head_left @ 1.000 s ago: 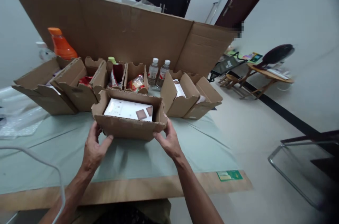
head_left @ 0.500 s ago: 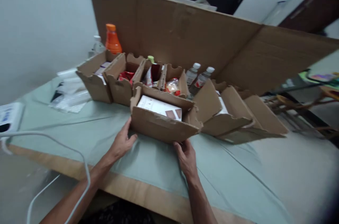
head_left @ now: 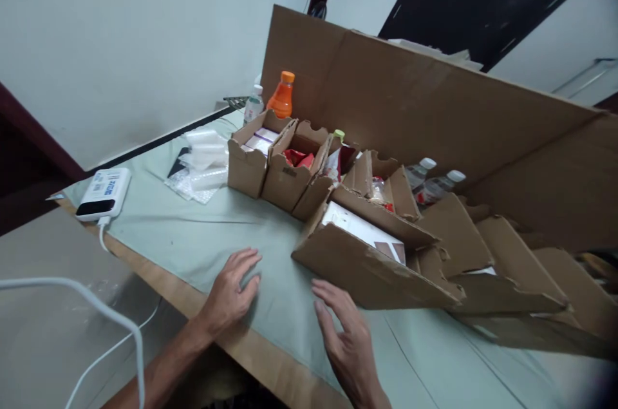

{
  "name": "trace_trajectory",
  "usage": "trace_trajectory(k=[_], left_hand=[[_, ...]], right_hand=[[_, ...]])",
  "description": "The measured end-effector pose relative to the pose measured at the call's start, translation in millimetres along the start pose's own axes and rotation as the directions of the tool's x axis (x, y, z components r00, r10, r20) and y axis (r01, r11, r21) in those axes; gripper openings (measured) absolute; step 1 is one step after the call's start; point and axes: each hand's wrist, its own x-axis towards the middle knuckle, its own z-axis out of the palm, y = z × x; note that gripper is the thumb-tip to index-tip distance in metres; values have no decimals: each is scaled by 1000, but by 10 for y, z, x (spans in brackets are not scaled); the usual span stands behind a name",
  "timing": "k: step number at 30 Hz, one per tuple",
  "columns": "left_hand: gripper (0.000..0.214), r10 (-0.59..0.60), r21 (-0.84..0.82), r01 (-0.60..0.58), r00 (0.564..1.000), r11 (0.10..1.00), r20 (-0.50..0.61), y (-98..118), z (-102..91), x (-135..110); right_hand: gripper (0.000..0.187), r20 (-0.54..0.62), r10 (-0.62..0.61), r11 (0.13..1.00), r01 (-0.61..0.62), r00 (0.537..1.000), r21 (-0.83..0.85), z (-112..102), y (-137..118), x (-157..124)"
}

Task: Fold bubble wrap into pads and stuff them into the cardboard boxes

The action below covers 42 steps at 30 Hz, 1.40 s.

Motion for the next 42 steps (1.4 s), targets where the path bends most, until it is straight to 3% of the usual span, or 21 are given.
trace_trajectory(k=[4,7,13,16,18,22,26,28,29,32,34,35,37,39,42], left_hand=[[32,78,25,-75,986,997,-150,-46,-6,-176],[33,110,39,-105,976,994,-186,-45,13,-208],[38,114,-17,-118,978,993,-174,-68,23,-167],[39,111,-61,-124,976,990,-185,-86,32,-165],[38,105,-91,-123,977,988,-186,-97,45,-171],[40,55,-163,-87,980,983,-192,-134,83,-207],[41,-165,-377,97,974,921,-153,-178,65,-235],[45,-313,-572,212,946,792,-82,-175,0,-207],[51,-371,-686,243,928,686,-42,-163,-48,-181],[75,-455,-942,261,879,209,143,-84,-233,-82],[88,-431,-956,280,855,-90,291,-10,-364,-41],[93,-408,-939,290,847,-185,342,28,-422,-36],[102,-381,-919,295,843,-264,380,94,-503,-55],[104,-395,-904,337,817,-264,420,146,-521,-99],[87,-501,-832,514,674,-212,544,217,-425,-165]], right_hand=[[24,174,-257,966,246,951,84,535,-409,958],[27,303,-352,932,361,885,29,1036,-660,1633],[31,577,-291,818,512,763,-263,2063,-1034,2750],[29,653,-206,763,538,729,-359,2368,-1101,3095],[28,675,-172,753,537,718,-380,2439,-1137,3214],[33,652,-215,729,564,727,-388,2259,-1289,3226],[35,455,-345,777,522,821,-352,1701,-1433,3005],[34,298,-428,834,499,854,-233,1338,-1431,2766],[34,221,-455,855,492,863,-160,1157,-1406,2606],[30,57,-477,879,476,877,29,689,-1243,1998],[28,59,-485,871,475,873,127,462,-1077,1537],[28,89,-486,867,467,869,171,369,-984,1306],[27,178,-462,877,416,869,242,202,-798,859],[25,266,-370,916,302,890,263,39,-633,451],[28,339,-138,970,58,931,234,-205,-464,-47]])
